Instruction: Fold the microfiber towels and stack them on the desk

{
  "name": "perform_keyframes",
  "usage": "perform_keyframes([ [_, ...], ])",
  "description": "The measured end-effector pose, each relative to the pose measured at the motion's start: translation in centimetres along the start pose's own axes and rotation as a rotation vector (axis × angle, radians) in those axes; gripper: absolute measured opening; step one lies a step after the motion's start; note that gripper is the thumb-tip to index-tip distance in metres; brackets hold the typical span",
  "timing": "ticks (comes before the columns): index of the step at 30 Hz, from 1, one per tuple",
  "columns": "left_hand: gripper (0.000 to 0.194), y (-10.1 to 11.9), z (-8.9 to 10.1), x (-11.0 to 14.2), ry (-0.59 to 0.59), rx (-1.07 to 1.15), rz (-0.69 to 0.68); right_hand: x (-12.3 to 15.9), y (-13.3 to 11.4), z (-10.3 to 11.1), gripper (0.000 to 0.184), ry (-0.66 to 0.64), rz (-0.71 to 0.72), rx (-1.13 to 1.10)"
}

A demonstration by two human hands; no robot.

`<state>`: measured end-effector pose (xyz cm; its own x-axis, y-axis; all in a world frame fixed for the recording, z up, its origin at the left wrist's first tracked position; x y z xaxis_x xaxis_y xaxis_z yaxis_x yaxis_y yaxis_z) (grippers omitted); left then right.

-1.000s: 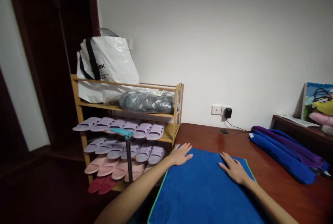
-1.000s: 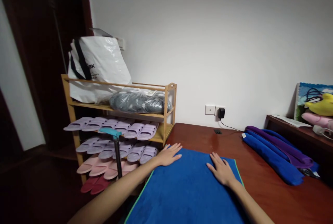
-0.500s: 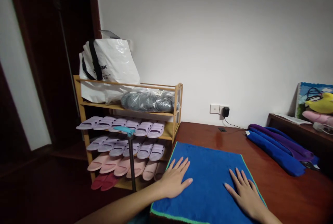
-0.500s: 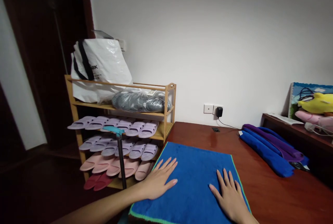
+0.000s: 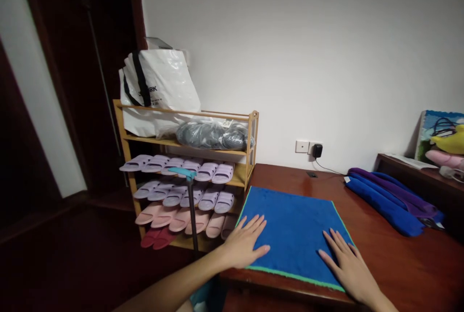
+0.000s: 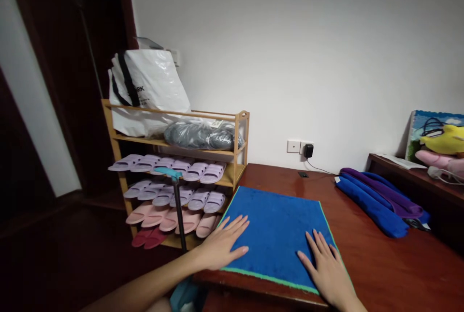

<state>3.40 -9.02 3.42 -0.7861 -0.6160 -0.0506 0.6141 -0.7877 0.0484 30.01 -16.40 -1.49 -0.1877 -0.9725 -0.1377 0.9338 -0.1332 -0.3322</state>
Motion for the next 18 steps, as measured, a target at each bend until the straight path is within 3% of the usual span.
perform_keyframes([
  [3, 0.071, 0.2, -0.1, 0.4, -0.026, -0.005, 0.025, 1.0, 0.0, 0.2, 0.076, 0.03, 0.009, 0.029],
  [9, 0.063, 1.2, -0.4, 1.4, 0.03, 0.01, -0.013, 2.3, -0.2, -0.6, 0.077, 0.077, -0.02, 0.118],
  [14, 0.064, 0.0, -0.8, -0.8, 0.005, -0.022, -0.007, -0.7, -0.1, -0.9, 0.076, -0.016, -0.033, 0.144],
  [18, 0.07, -1.0, -0.4, -3.1, -0.015, -0.06, 0.053, -3.3, 0.2, 0.1, 0.075, -0.067, -0.112, 0.119],
])
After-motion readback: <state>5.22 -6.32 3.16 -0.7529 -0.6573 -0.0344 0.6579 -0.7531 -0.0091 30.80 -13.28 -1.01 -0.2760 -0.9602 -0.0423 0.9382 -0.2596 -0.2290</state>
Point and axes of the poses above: each hand's wrist, its own x-axis away from the middle knuckle, its own z-axis out of the back of the hand, y = z × x, the point moved 10 cm from there along -x, towards the middle knuckle, and after that the axes turned 9 degrees about -x, right-handed, at the moved point
